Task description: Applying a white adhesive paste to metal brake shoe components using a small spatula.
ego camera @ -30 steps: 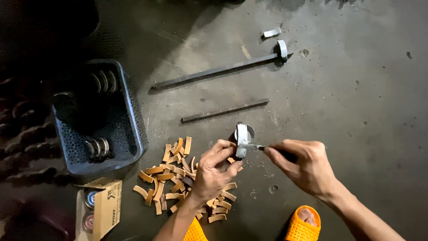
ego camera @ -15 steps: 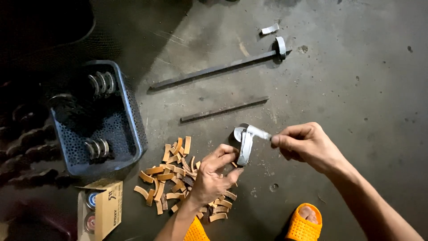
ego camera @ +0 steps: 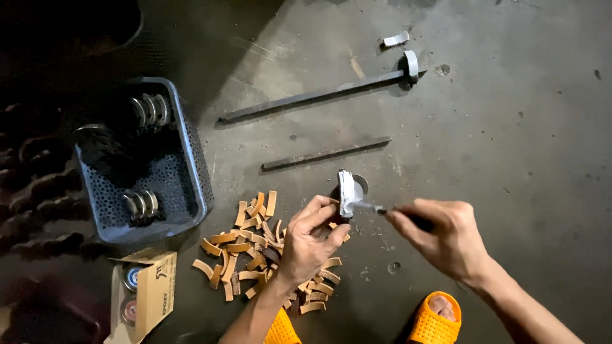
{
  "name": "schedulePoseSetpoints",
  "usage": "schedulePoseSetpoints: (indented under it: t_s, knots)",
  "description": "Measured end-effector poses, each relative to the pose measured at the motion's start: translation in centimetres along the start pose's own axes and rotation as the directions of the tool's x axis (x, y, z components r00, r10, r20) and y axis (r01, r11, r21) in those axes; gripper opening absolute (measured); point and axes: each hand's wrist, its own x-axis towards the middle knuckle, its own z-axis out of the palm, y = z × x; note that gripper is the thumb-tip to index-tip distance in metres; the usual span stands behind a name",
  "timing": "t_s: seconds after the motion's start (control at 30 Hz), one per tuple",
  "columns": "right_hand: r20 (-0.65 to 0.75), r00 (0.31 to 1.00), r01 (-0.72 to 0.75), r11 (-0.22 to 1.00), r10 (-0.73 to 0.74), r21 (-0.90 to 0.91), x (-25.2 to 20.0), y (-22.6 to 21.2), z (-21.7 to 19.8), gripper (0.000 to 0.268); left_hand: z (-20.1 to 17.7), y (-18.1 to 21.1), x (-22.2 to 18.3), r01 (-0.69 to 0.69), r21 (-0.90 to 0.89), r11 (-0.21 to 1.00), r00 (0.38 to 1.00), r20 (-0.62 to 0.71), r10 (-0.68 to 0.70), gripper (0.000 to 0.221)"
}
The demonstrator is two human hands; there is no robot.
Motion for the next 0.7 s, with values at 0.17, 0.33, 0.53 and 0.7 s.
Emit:
schedulePoseSetpoints:
  t_s: [0.17,0.33,0.53,0.7]
  knots:
    - [-0.034,0.993,0.107,0.991,-0.11,-0.083,0.2,-1.9,0.1,0.005,0.0,2.0,0.4,-0.01,0.127,0.992,1.0,0.009,0.009,0.022]
    - [0.012,0.999,-0.032,0.999,0.033,-0.022,1.1,-1.3,-0.4,0.009,0.0,0.3,0.1,-0.108,0.128,0.986,0.994,0.022,0.106,0.02]
    - [0.148,0.917,-0.385,0.919,0.371,0.08,2.6,-0.8,-1.6,0.015,-0.4,0.8,-0.3,-0.138,0.17,0.976,0.988,0.086,0.125,0.023]
    - [0.282,0.818,-0.561,0.802,0.501,0.205,2.1,2.8,-1.4,0.021,-0.2,-0.3,-0.8,-0.162,0.167,0.972,0.98,0.138,0.14,0.023]
